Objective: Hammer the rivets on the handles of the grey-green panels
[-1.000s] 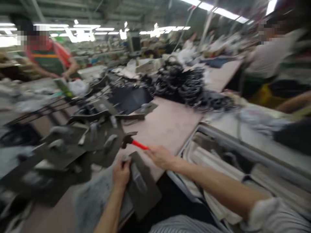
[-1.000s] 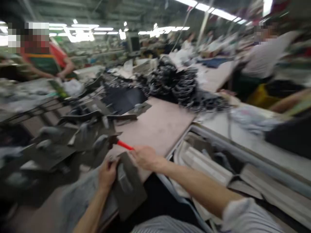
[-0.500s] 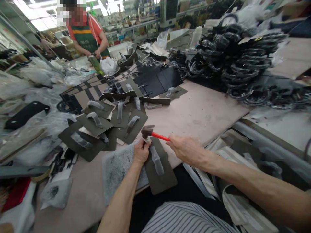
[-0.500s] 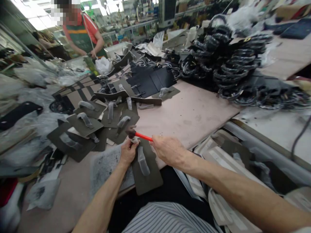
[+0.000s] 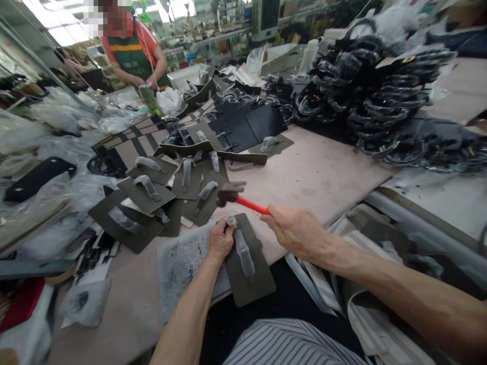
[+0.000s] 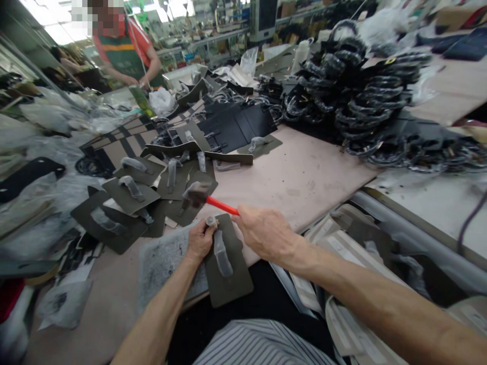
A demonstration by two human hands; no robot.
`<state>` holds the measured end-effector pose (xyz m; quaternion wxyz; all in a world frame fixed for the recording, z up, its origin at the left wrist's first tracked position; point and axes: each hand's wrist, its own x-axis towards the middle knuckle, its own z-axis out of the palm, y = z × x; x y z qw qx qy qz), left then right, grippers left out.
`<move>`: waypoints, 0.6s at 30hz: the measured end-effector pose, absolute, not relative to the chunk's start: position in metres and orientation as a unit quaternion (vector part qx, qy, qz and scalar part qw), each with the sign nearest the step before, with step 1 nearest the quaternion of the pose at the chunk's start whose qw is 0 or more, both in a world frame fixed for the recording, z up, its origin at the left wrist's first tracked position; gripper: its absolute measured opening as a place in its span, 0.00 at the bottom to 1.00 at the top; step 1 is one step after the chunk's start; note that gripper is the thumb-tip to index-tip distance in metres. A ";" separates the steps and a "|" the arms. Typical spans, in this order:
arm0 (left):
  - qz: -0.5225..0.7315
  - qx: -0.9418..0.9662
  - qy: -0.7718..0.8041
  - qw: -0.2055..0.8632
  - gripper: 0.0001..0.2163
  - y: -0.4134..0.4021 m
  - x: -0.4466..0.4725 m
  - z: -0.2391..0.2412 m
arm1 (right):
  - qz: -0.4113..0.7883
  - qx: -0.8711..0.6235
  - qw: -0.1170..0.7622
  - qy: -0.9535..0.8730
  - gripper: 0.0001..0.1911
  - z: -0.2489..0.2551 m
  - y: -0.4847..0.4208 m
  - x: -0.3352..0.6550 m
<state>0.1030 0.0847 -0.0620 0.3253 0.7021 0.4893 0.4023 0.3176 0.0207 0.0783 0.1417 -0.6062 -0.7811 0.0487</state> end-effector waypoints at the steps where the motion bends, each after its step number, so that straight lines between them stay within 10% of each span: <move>1: 0.404 0.700 0.488 0.329 0.06 0.084 0.103 -0.061 | 0.037 -0.615 0.176 -0.768 0.19 0.080 0.020 0.317; 18: 0.405 0.679 0.558 0.252 0.10 0.098 0.102 -0.071 | 0.213 -0.724 0.038 -0.655 0.18 0.000 0.059 0.353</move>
